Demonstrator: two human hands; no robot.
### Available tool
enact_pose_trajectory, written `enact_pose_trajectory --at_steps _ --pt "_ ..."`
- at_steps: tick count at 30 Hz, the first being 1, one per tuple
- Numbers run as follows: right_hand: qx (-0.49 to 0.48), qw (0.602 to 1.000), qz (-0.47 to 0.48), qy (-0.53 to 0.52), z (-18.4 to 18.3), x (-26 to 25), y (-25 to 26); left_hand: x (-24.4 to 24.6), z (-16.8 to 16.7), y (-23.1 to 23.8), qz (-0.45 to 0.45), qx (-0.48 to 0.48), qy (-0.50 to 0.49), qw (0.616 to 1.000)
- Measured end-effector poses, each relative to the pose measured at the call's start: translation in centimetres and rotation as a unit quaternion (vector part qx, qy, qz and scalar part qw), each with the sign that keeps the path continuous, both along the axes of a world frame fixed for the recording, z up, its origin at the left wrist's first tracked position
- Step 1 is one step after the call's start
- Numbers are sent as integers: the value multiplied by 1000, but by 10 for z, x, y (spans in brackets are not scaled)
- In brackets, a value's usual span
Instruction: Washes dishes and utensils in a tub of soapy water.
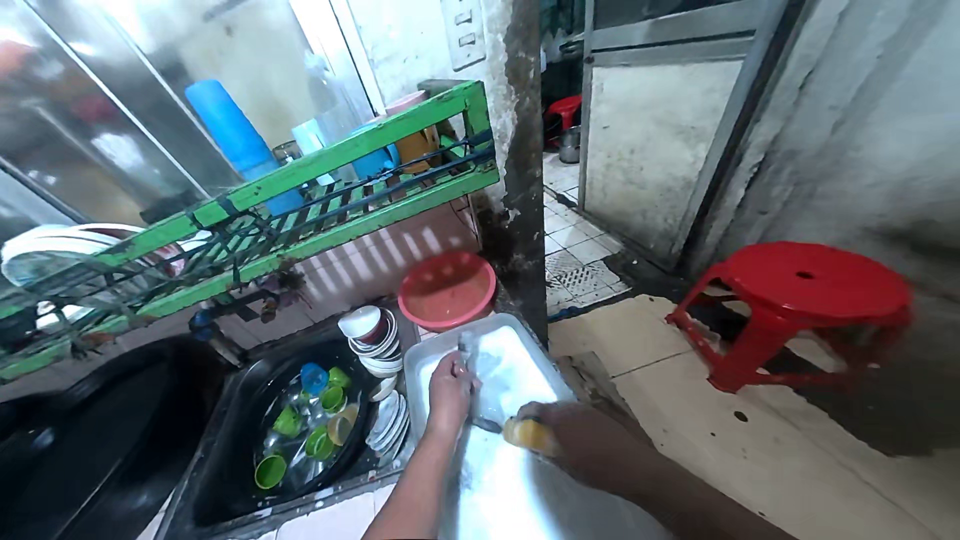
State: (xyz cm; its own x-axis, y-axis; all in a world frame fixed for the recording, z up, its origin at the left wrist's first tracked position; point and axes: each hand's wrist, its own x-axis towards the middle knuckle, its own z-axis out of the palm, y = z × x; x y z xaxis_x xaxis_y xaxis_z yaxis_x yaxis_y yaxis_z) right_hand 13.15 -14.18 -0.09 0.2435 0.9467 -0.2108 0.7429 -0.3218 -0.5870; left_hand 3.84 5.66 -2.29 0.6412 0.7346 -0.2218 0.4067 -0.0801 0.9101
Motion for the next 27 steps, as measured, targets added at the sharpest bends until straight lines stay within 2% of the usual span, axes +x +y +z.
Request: enact_pose_trajectory --at_steps 2,5,6,10,13,15,16,18,19,21,23,25,27 --pt "96 984 -79 124 -1 7 5 -7 8 -11 42 -96 -57 993" --pt "143 907 -215 332 14 11 27 -19 22 -37 47 -147 -90 984" --pt "137 898 -241 343 20 8 36 -23 26 -47 39 -145 -88 985" --pt "70 953 -215 202 22 7 63 -38 34 -72 12 -92 -31 995" --pt "113 964 -210 114 10 11 75 -50 34 -70 39 -145 -33 988" --pt "191 934 -267 143 0 7 80 -58 36 -68 66 -206 -61 974" --pt "220 906 -306 192 -2 4 83 -62 37 -67 75 -228 -79 968" --pt "203 856 -340 332 0 -6 86 -68 40 -64 79 -250 -111 959" --pt "175 851 -324 374 3 -13 89 -71 42 -64 75 -258 -124 955" --pt "115 876 -283 373 15 -24 94 -76 42 -64 50 -259 -141 954" --pt "162 885 -302 314 20 -27 96 -84 34 -65 0 -242 -123 962" --pt "271 832 -359 325 15 -17 98 -90 22 -68 -36 -242 -108 964" --pt "344 746 -408 399 15 -14 105 -88 15 -67 -30 -256 -125 958"
